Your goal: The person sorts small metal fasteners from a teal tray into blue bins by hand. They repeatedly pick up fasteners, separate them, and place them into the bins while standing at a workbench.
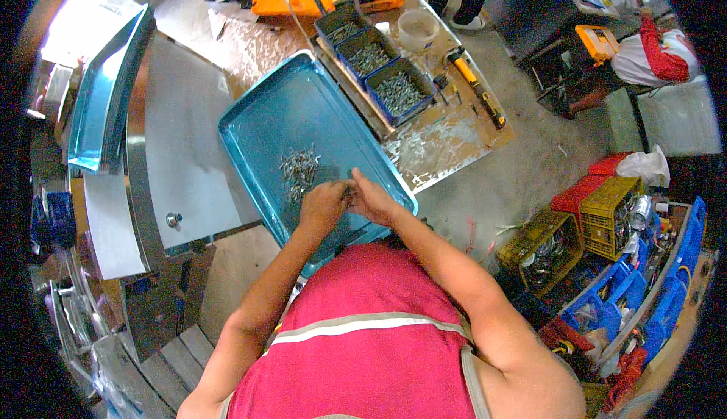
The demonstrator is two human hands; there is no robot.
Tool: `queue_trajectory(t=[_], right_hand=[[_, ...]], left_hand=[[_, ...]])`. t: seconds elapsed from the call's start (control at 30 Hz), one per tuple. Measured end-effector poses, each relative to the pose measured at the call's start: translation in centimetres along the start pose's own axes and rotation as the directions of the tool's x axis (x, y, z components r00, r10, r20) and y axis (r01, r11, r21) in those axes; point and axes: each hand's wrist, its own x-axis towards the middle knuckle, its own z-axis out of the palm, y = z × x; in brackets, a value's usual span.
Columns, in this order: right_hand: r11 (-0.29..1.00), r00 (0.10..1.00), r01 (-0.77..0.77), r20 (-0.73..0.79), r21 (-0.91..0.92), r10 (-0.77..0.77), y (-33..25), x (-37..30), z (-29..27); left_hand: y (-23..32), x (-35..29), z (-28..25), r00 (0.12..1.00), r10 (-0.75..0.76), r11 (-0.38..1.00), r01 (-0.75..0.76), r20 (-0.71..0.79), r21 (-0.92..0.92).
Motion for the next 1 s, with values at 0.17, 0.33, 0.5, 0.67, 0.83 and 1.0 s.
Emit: queue_trajectory(t=[0.17, 0.33, 0.5, 0.67, 0.83, 1.0], right_hand=[[1.0, 0.999, 0.008, -0.043, -0.002, -0.008, -0.2, -0.5, 0.6], [0.991, 0.992, 0.087, -0.076, -0.105, -0.096, -2.1, -1.5, 1.5], [0.971, 0.973, 0.117, -0.17, -0.208, -0.154, -4.2, -2.2, 2.7], [0.983, 0.954, 0.136, -0.252, -0.122, -0.163, -5.6, -3.2, 2.1], [0.981, 0.971, 0.178, -0.176, 0.073, -0.163, -6.4, -5.1, 0.2], [0.965, 0.973, 0.213, -0.125, 0.152, -0.195, -7.1, -6.6, -0.8]], left_hand=[[-0.2, 1.1, -0.9, 0.977, -0.168, 0.963, 0.191, 0.133, -0.188], [-0.4, 2.2, -2.1, 0.929, -0.309, 0.761, 0.369, 0.202, -0.534], [0.3, 3.4, -2.8, 0.907, -0.322, 0.527, 0.409, 0.27, -0.745], [1.2, 6.2, -4.7, 0.878, -0.324, 0.127, 0.411, 0.354, -0.903], [0.8, 12.2, -6.6, 0.905, -0.208, -0.153, 0.344, 0.37, -0.926], [0.7, 17.0, -7.9, 0.951, 0.04, -0.394, 0.298, 0.308, -0.869]])
